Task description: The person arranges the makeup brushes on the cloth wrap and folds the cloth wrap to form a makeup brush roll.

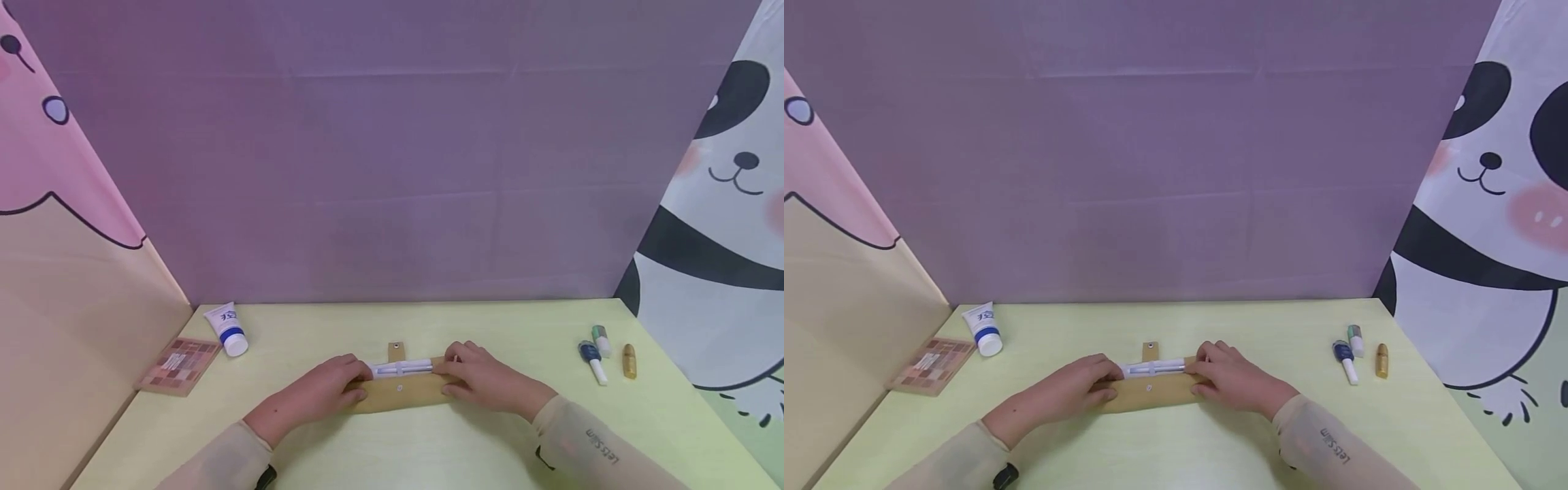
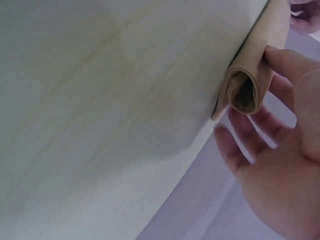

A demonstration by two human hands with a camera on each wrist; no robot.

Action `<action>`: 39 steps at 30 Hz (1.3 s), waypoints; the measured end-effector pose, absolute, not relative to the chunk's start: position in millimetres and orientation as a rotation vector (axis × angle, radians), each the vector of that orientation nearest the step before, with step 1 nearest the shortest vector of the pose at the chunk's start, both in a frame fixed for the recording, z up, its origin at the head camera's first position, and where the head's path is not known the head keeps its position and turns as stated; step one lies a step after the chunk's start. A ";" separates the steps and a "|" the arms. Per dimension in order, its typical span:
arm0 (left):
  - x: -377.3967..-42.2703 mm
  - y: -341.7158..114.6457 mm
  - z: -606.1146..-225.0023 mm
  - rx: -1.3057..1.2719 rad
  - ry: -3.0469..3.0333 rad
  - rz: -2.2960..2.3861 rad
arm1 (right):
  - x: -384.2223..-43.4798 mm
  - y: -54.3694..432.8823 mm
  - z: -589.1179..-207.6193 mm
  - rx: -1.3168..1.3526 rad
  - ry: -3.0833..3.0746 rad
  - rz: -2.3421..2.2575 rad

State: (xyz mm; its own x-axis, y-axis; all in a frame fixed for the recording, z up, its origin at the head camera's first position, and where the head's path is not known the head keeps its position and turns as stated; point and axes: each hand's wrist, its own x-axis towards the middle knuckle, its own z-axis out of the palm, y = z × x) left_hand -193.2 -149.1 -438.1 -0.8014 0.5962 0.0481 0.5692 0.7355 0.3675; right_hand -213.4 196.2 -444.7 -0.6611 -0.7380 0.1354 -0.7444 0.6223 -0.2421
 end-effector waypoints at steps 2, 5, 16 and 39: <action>-193.4 -149.1 -439.2 0.989 2.886 0.563 | -212.8 195.4 -445.1 1.258 -2.775 0.365; -194.0 -149.0 -441.6 1.088 2.934 0.526 | -212.3 194.2 -444.4 1.238 -2.773 0.320; -189.0 -148.9 -444.4 1.367 3.012 0.236 | -217.9 189.8 -440.7 1.288 -2.729 0.236; -200.6 -133.6 -437.6 1.012 2.987 0.385 | -254.6 140.6 -426.4 0.921 -3.139 0.738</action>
State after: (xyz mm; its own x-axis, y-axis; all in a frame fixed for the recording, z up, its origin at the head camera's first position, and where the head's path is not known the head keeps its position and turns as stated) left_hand -200.6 -133.6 -437.6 -0.7967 0.5943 0.1103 0.6028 0.7680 0.2164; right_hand -254.6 140.6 -426.4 -0.8286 -0.5545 -0.0770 -0.4621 0.7552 -0.4649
